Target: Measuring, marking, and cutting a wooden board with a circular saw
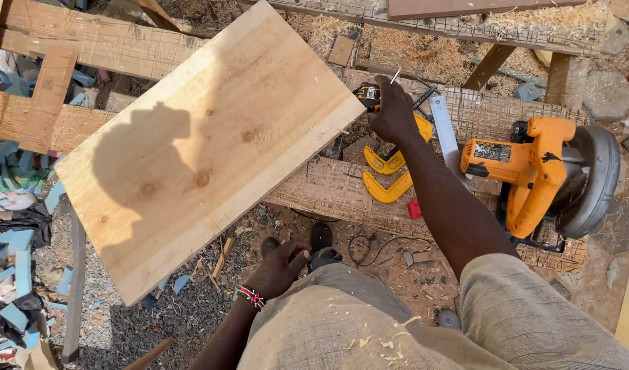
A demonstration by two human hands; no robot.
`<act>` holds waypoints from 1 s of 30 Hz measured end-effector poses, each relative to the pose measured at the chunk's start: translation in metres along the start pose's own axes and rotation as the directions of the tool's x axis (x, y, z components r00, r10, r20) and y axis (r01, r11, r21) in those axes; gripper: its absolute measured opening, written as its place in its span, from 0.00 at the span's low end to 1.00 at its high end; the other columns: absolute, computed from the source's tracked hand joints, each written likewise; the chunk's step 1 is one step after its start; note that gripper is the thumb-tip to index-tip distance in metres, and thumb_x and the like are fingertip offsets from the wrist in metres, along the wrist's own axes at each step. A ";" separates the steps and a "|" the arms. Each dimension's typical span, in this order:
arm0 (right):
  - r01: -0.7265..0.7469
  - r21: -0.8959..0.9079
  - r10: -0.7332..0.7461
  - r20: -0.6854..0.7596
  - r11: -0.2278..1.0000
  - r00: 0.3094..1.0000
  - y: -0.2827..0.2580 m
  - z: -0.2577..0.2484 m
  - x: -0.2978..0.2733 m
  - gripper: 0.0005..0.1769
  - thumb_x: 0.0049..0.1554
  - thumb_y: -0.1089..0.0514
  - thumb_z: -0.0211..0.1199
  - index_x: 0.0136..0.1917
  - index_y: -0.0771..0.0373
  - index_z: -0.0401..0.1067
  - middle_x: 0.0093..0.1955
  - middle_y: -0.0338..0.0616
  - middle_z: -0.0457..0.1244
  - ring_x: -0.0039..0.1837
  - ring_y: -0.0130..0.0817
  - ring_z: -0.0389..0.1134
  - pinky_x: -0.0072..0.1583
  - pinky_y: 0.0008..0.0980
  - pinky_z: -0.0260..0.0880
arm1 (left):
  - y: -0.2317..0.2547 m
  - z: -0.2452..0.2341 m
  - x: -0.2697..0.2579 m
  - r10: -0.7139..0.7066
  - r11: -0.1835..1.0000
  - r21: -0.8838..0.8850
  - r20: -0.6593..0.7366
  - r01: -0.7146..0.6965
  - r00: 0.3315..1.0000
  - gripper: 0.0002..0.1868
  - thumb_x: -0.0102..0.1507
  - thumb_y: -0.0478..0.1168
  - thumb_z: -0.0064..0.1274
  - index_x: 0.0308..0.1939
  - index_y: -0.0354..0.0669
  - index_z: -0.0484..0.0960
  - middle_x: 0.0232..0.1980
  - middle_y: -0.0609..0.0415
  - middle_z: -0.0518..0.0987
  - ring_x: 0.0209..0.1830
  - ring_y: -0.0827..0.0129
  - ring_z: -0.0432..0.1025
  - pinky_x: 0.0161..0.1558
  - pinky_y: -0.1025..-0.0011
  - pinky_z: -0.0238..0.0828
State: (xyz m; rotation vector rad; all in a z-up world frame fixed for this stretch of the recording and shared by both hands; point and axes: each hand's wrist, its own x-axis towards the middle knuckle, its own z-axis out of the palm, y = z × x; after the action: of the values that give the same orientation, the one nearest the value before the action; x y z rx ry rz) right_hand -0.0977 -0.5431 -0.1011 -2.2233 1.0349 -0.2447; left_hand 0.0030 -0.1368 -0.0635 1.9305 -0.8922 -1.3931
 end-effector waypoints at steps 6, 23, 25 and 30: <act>0.126 -0.285 -0.073 0.190 0.950 0.979 0.040 0.006 0.055 0.42 0.45 0.59 0.70 0.73 0.58 0.64 0.62 0.63 0.61 0.61 0.62 0.60 0.59 0.55 0.58 | -0.037 -0.036 -0.070 -0.109 0.993 0.029 -0.127 0.113 0.986 0.20 0.68 0.58 0.41 0.48 0.54 0.83 0.43 0.60 0.84 0.39 0.70 0.75 0.41 0.66 0.67; 0.042 -0.407 -0.016 0.066 0.912 0.998 0.011 -0.047 -0.011 0.40 0.47 0.45 0.74 0.71 0.57 0.69 0.64 0.60 0.62 0.66 0.64 0.52 0.60 0.56 0.52 | -0.075 -0.092 -0.067 -0.027 0.884 0.328 -0.674 0.332 0.738 0.45 0.58 0.54 0.58 0.76 0.48 0.58 0.83 0.45 0.48 0.83 0.46 0.41 0.76 0.42 0.39; -0.002 -0.399 -0.034 -0.084 0.917 0.996 -0.003 -0.093 -0.028 0.39 0.48 0.47 0.75 0.70 0.60 0.70 0.62 0.62 0.58 0.64 0.64 0.50 0.58 0.57 0.54 | -0.116 -0.092 -0.066 0.016 0.832 0.419 -0.675 0.365 0.738 0.53 0.56 0.60 0.56 0.79 0.47 0.50 0.84 0.45 0.43 0.84 0.47 0.37 0.76 0.43 0.36; 0.077 -0.534 -0.291 -0.329 0.842 0.898 0.006 -0.212 -0.062 0.40 0.59 0.55 0.86 0.76 0.71 0.69 0.63 0.65 0.52 0.61 0.60 0.49 0.50 0.62 0.63 | -0.093 -0.090 -0.061 0.004 0.847 0.378 -0.708 0.375 0.706 0.55 0.59 0.71 0.44 0.80 0.42 0.49 0.85 0.42 0.42 0.85 0.46 0.35 0.76 0.42 0.29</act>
State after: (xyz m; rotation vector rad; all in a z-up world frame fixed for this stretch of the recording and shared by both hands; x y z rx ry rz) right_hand -0.2325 -0.6040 0.0626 -2.8481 1.1956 -0.5942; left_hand 0.0916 -0.0254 -0.0765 2.7306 -0.7116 -0.4081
